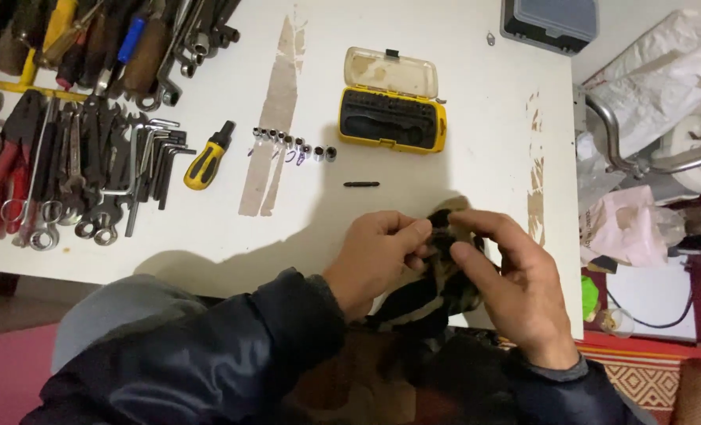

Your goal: The person sits at a workbench and repeatedly wipes a small, dark, patterned piece of fabric with their hands. They occasionally reach into a yellow case on the table to pick up small items before returning to wipe the fabric.

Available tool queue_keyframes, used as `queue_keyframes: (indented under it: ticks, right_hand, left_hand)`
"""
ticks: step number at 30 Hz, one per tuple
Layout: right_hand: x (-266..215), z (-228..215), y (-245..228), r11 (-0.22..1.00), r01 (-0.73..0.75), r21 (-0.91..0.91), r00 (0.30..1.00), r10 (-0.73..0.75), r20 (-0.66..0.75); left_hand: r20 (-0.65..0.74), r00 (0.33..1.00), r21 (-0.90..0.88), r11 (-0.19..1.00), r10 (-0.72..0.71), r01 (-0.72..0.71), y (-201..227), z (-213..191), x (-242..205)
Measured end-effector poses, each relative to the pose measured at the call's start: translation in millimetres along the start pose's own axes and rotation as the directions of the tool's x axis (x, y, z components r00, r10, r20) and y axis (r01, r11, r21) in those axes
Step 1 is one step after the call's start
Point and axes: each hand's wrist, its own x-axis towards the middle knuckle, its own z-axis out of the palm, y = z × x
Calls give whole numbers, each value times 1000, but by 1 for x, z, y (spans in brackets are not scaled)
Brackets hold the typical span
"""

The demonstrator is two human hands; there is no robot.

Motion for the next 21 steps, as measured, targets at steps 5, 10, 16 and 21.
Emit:
queue_keyframes:
  ticks: [5,10,16,21]
  right_hand:
    - [8,4,15,950,229,-212,973,-229,25]
    - [15,1,12,938,217,-271,976,-205,69]
    - [18,-10,35,828,303,-471,944,-194,266]
    - [21,3,95,343,483,-806,873,-268,408]
  left_hand:
    - [6,1000,-2,1000,-24,24,7,2,-7]
    - [38,998,-76,996,-53,55,8,-1,-5]
    - [-27,994,-166,981,-102,96,7,-6,2]
    - [-13,991,-161,978,-134,130,18,-6,-5]
